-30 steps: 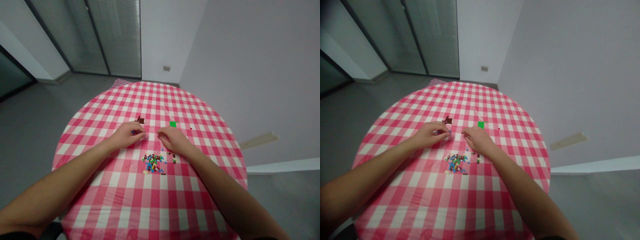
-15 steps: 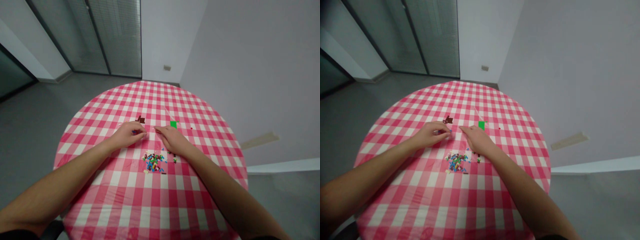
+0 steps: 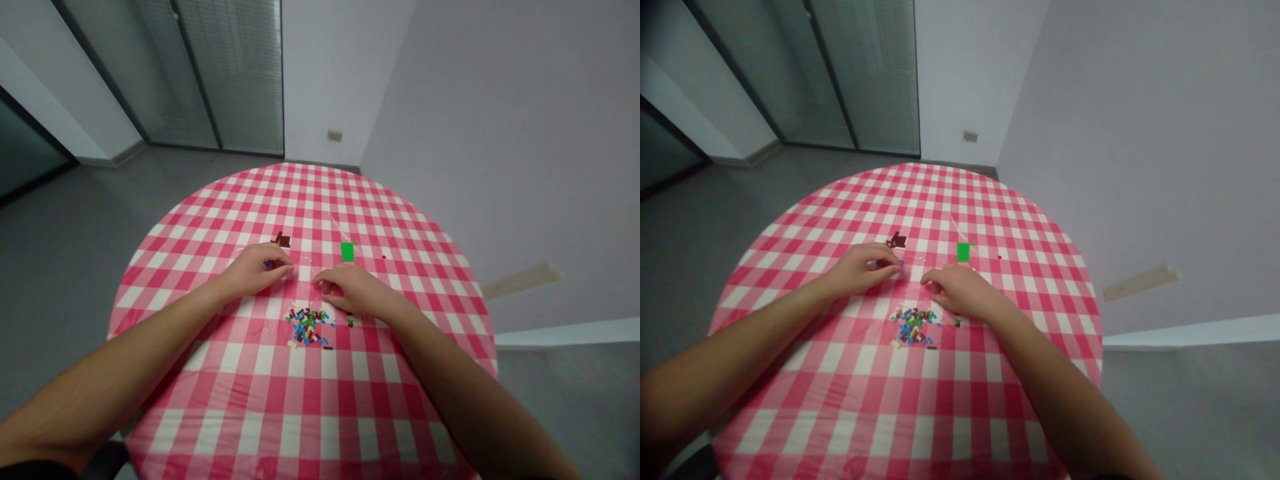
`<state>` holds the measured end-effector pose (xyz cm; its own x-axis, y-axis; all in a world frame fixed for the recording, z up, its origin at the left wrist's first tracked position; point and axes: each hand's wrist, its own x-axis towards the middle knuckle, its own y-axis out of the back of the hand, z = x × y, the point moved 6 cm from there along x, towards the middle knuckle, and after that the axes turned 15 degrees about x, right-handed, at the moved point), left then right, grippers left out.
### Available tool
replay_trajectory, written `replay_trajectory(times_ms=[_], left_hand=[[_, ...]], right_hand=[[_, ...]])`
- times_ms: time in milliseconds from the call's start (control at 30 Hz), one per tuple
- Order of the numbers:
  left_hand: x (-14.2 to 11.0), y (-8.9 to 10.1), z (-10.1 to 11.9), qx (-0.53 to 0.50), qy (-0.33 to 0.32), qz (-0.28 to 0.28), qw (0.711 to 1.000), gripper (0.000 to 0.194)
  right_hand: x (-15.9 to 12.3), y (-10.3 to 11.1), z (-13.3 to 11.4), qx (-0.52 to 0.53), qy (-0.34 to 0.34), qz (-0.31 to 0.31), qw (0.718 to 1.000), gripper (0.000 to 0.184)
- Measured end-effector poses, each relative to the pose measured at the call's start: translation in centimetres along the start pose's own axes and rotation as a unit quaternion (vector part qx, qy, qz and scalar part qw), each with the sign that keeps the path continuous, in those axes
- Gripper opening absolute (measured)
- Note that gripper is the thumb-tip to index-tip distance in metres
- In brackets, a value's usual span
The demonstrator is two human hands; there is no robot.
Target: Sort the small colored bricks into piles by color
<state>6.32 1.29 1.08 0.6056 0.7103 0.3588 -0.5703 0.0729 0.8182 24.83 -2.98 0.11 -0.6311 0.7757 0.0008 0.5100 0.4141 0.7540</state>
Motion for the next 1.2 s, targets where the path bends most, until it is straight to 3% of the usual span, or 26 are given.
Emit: replay_trajectory(times_ms=[300,400,567,700,833,1200], left_hand=[[0.0,-0.1,-0.1,0.011,-0.013,0.005,1.0,0.016],[0.0,-0.1,0.2,0.006,-0.031,0.01,0.999,0.015],[-0.1,0.0,2.4,0.005,-0.09,0.025,0.996,0.01],[-0.4,-0.4,4.3,0.002,-0.141,0.03,0.989,0.011],[-0.6,-0.7,4.7,0.004,-0.155,0.037,0.987,0.011],[-0.5,-0.3,4.7,0.028,-0.14,0.061,0.988,0.01]], right_hand=[[0.0,0.2,0.7,0.016,0.008,0.011,1.0,0.017],[0.0,0.6,0.5,0.074,-0.003,0.048,0.996,0.016],[0.2,0.6,0.2,0.296,-0.007,0.155,0.942,0.012],[0.8,-0.8,0.3,0.406,-0.012,0.159,0.9,0.018],[1.1,-1.1,0.7,0.462,-0.009,0.162,0.872,0.023],[1.3,-1.4,1.2,0.494,-0.034,0.153,0.855,0.028]])
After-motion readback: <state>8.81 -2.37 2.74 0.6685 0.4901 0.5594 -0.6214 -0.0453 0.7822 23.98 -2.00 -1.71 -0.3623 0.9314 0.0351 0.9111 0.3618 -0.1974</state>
